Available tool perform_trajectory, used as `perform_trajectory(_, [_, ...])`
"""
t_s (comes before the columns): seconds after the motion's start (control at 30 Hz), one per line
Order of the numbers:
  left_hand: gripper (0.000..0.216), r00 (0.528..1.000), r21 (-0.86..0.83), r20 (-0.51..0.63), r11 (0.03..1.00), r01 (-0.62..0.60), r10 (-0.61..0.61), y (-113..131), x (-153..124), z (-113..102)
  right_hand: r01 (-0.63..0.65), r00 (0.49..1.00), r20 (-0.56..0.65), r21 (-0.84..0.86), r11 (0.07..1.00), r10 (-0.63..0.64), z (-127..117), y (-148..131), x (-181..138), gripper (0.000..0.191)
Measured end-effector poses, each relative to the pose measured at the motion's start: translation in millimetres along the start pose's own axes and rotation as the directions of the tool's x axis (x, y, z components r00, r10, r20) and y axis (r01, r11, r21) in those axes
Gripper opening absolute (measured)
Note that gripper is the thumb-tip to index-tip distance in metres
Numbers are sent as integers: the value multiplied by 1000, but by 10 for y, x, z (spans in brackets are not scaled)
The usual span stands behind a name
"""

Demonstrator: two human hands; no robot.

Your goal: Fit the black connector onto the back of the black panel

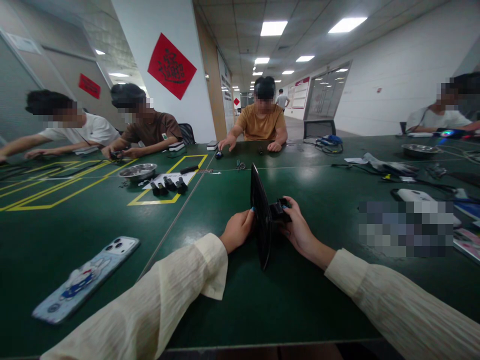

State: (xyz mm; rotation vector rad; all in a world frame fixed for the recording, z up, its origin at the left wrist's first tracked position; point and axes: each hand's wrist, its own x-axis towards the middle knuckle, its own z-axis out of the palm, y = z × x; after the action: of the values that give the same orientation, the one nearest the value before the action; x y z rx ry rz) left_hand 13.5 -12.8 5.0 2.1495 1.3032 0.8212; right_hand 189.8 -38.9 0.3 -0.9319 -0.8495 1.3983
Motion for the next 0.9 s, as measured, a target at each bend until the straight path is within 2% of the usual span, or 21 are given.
perform_trajectory(0.3, [44,1000,-36,12,999,-12,13,8,-4,-16,-9,1000,-2,-2,1000,9,27,-36,-37,45])
perform_trajectory(0.57, [47,998,-82,-17,995,53,-55,-4,3,2,-17,1000,-14,-19,1000,17,25,-48,-52,45])
perform_trajectory(0.77, [47,999,-95,20,995,31,-29,9,8,-10,-9,1000,-7,-6,1000,9,33,-44,-42,45])
perform_trajectory(0.9, [42,1000,-81,-14,997,-11,10,1,5,-24,-22,999,-39,-26,999,21,50,-53,-43,45])
